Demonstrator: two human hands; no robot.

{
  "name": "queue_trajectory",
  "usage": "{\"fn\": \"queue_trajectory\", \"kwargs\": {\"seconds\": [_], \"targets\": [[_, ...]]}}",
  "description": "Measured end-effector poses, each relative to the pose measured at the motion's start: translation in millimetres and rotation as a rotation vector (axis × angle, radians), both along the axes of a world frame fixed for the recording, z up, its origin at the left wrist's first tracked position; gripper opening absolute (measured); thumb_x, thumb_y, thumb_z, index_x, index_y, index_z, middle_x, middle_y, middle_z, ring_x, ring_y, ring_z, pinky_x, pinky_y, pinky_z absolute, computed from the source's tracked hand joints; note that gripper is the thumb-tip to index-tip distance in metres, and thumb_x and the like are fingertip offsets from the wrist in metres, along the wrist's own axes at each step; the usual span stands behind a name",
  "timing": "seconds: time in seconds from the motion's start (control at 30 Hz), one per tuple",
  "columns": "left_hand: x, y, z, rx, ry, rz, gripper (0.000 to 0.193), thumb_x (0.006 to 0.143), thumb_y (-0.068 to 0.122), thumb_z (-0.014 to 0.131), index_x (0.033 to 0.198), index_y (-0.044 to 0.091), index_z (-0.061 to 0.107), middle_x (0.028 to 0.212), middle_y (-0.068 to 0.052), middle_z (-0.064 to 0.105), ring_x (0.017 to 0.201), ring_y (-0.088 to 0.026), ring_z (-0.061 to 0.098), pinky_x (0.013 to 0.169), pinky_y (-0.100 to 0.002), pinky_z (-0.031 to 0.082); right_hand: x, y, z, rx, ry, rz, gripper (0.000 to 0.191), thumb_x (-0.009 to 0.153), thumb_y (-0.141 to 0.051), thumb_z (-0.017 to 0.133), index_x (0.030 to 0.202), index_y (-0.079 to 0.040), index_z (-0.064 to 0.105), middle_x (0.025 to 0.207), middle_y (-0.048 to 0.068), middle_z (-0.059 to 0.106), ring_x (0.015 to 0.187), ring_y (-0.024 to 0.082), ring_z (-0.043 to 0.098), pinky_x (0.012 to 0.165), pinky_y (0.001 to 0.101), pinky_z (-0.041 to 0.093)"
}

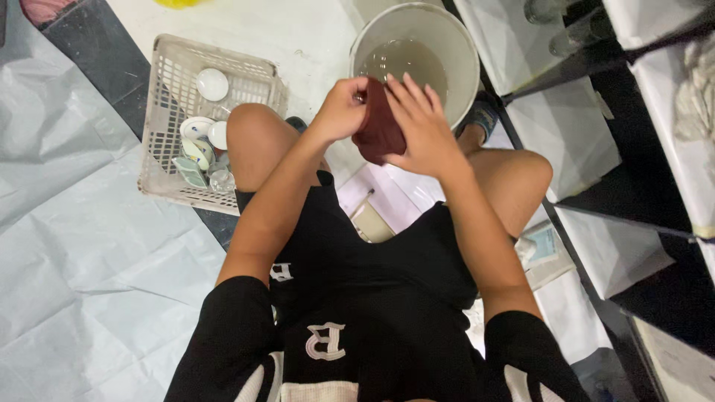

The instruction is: The person sits on the floor and dries various glassware and ceramic items using a maroon cloth. They pick up each item from a plastic basket, wipe it dry, and place it on a nearby shelf.

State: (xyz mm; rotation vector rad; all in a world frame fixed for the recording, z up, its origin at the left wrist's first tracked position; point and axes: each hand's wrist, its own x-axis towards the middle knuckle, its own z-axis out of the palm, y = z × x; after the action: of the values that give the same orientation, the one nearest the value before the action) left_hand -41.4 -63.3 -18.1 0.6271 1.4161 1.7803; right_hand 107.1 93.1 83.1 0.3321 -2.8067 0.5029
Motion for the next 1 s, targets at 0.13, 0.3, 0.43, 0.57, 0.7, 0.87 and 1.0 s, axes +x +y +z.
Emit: {"fn": "queue_trajectory", "kwargs": {"seconds": [0.13,0.3,0.43,0.57,0.7,0.87,1.0], "targets": [[-7.5,-0.9,-16.8,0.107,-0.015,0.045,0.013,0.097,0.000,0.072,0.103,0.001,0.060,0.094,0.000,0.066,0.084,-0.005,0.061,0.074,-0.023,0.053,-15.9,-22.1,-10.0,-0.110,-0.133,-0.055,0.085,0.068,-0.003,0.082,0.146,0.002,0.050,0.161,0.020,0.042,0.149,0.040,0.036,0.118,0.0539,0.033],[-16.6,3.2,-10.3,0.082,0.020,0.180,0.015,0.097,0.000,0.066,0.103,0.006,0.053,0.087,-0.001,0.064,0.076,-0.006,0.059,0.066,-0.024,0.050,-30.3,-8.0,-28.1,-0.227,-0.053,-0.112,0.071,0.067,0.013,0.070,0.137,0.000,0.062,0.144,0.015,0.063,0.137,0.033,0.059,0.110,0.0441,0.049],[-32.9,3.3,12.7,0.046,-0.189,0.237,0.012,0.100,0.019,0.052,0.109,0.012,0.056,0.081,-0.002,0.065,0.066,-0.009,0.060,0.056,-0.022,0.045,-31.0,7.7,-44.8,-0.390,0.082,-0.187,0.058,0.068,0.012,0.074,0.124,0.000,0.066,0.124,0.016,0.072,0.117,0.034,0.070,0.101,0.0408,0.054],[-37.5,2.5,24.2,0.075,0.230,0.365,0.027,0.109,0.027,0.058,0.121,0.003,0.059,0.107,-0.008,0.061,0.098,-0.012,0.056,0.073,-0.028,0.050,-20.8,23.4,-65.3,-0.901,0.056,-0.360,0.034,0.086,0.010,0.069,0.118,0.001,0.065,0.107,0.008,0.073,0.100,0.020,0.068,0.097,0.0298,0.054],[-26.9,0.9,18.5,0.210,0.348,0.164,0.041,0.114,0.034,0.048,0.136,0.002,0.059,0.131,-0.009,0.062,0.117,-0.015,0.061,0.097,-0.030,0.052,-12.9,36.0,-84.6,-1.087,0.022,-0.349,0.025,0.093,-0.002,0.071,0.117,-0.001,0.066,0.107,0.004,0.068,0.098,0.013,0.063,0.091,0.0261,0.051],[-8.2,2.0,9.9,0.150,0.157,0.007,0.048,0.115,0.036,0.047,0.116,-0.005,0.072,0.108,-0.007,0.073,0.100,-0.013,0.065,0.093,-0.029,0.055,-10.4,34.4,-115.3,-1.562,0.105,-0.246,0.051,0.092,-0.009,0.073,0.137,-0.008,0.048,0.127,0.003,0.061,0.116,0.016,0.062,0.102,0.0341,0.054],[-3.0,-4.0,15.6,0.213,0.043,-0.025,0.038,0.109,0.026,0.057,0.126,-0.006,0.065,0.115,-0.005,0.072,0.107,-0.010,0.065,0.098,-0.029,0.054,-4.0,37.5,-130.5,-1.945,0.020,-0.282,0.045,0.104,-0.013,0.068,0.141,-0.007,0.043,0.123,0.006,0.061,0.113,0.021,0.063,0.099,0.0407,0.056]]}}
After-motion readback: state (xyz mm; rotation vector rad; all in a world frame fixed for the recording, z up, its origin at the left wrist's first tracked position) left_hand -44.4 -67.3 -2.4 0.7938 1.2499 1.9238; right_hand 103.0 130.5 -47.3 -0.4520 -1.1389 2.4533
